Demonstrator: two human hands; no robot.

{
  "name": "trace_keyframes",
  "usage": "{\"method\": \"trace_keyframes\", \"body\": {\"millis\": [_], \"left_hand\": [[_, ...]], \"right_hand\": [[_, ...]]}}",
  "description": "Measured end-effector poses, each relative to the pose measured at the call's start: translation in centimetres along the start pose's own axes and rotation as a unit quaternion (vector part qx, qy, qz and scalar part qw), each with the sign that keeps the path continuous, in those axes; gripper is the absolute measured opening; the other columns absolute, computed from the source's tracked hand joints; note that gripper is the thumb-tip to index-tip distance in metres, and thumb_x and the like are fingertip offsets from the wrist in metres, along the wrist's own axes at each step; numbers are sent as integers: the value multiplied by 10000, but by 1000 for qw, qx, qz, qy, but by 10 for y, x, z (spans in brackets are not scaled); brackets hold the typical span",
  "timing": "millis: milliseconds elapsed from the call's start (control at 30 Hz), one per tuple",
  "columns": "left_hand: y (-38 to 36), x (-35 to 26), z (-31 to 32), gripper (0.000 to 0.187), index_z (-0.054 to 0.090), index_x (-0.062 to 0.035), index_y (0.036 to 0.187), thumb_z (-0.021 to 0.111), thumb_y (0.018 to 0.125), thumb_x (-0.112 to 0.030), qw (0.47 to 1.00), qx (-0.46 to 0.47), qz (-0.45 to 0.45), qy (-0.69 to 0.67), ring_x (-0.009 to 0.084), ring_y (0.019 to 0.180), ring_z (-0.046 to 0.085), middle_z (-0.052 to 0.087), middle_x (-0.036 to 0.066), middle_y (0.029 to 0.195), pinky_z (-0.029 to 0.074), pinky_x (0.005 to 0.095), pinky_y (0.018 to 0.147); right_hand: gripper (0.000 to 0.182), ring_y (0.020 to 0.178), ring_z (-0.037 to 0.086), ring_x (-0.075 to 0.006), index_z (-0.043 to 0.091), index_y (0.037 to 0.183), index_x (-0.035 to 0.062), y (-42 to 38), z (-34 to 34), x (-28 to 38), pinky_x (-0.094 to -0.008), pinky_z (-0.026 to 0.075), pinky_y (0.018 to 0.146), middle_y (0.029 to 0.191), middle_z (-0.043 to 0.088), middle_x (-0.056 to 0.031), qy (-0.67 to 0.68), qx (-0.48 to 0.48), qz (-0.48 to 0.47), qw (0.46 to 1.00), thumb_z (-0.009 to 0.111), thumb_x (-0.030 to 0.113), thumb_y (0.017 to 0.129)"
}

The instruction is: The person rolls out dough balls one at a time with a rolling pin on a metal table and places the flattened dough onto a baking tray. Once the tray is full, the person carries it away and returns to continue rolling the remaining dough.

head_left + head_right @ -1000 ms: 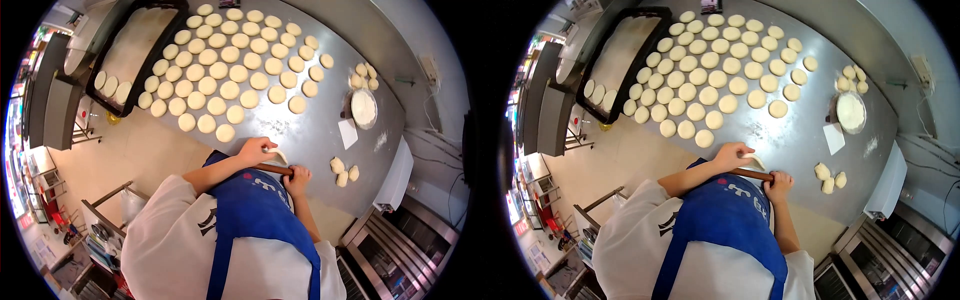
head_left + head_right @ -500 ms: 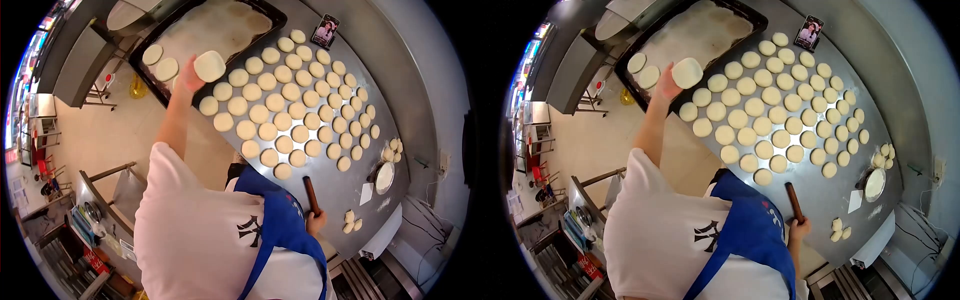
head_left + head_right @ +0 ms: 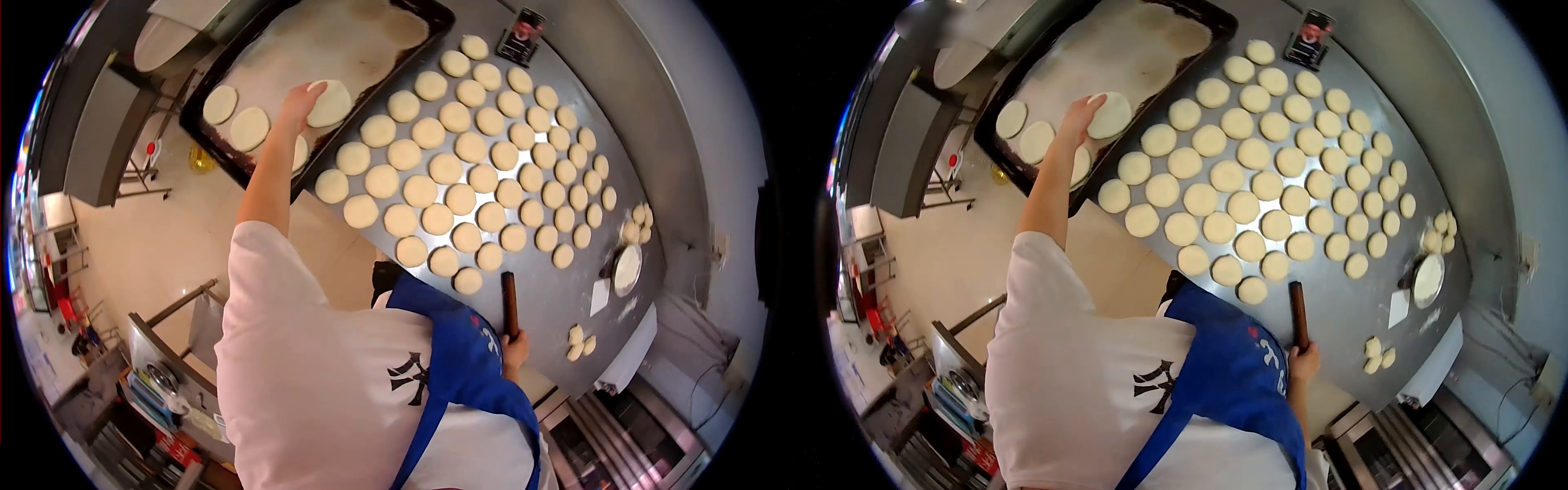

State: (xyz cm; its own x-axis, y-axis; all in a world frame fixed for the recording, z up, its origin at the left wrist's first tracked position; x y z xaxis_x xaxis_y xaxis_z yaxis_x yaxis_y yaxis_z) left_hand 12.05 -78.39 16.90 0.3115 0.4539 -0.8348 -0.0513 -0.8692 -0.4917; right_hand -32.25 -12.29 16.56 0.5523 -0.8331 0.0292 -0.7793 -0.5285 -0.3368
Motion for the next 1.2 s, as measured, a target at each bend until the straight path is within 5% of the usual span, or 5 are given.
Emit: {"method": "trace_keyframes", "body": {"millis": [167,433,500,767,1200], "left_hand": [[-68,-45,35,507,576,-88,1298,693,847,-287,785,-284,324,444,320,1216,522,568,159,1312,402,495,993],[-325,37,325,375,614,-112,1107,674,739,-150,799,199,463,328,319,1070,527,572,119,1066,415,549,923],[-405,53,376,548,597,-116,1206,781,699,-219,624,287,632,358,295,1133,526,572,82,1204,422,453,975],[-444,124,461,424,613,-149,1189,728,786,-212,659,363,497,433,272,1002,550,558,67,1028,470,410,853],[-407,101,458,488,521,-119,1294,683,851,-242,738,240,444,448,336,945,577,557,115,1024,505,450,766]], "right_hand": [[336,1006,580,-387,601,1057,62,-4,-4,-3,-491,453,874,1014,639,-172,-3,-27,18,999,674,193,757],[385,1014,566,-359,604,1113,49,24,-29,17,-460,430,914,1051,619,-157,185,-67,-226,954,693,262,804],[389,1009,567,-363,607,1127,44,53,-44,23,-460,429,918,1058,618,-163,218,-87,-265,935,683,276,825],[387,1097,515,-400,608,1102,14,209,-73,57,-494,414,928,1100,604,-196,253,-264,-17,930,667,286,834],[342,996,628,-367,652,1160,43,78,-39,16,-412,492,918,1042,675,-161,447,-13,-206,870,665,221,869]]}}
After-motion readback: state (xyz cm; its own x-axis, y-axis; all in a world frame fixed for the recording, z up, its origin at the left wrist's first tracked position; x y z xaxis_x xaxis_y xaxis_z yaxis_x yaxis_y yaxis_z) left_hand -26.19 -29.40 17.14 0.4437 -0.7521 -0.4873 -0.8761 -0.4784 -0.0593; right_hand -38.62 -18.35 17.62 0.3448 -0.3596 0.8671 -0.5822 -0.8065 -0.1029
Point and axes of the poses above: each hand's wrist, its own y-axis towards the middle knuckle, its own z-axis out of the palm, x = y × z, the point moved 7 cm from there along y, towards the middle knuckle
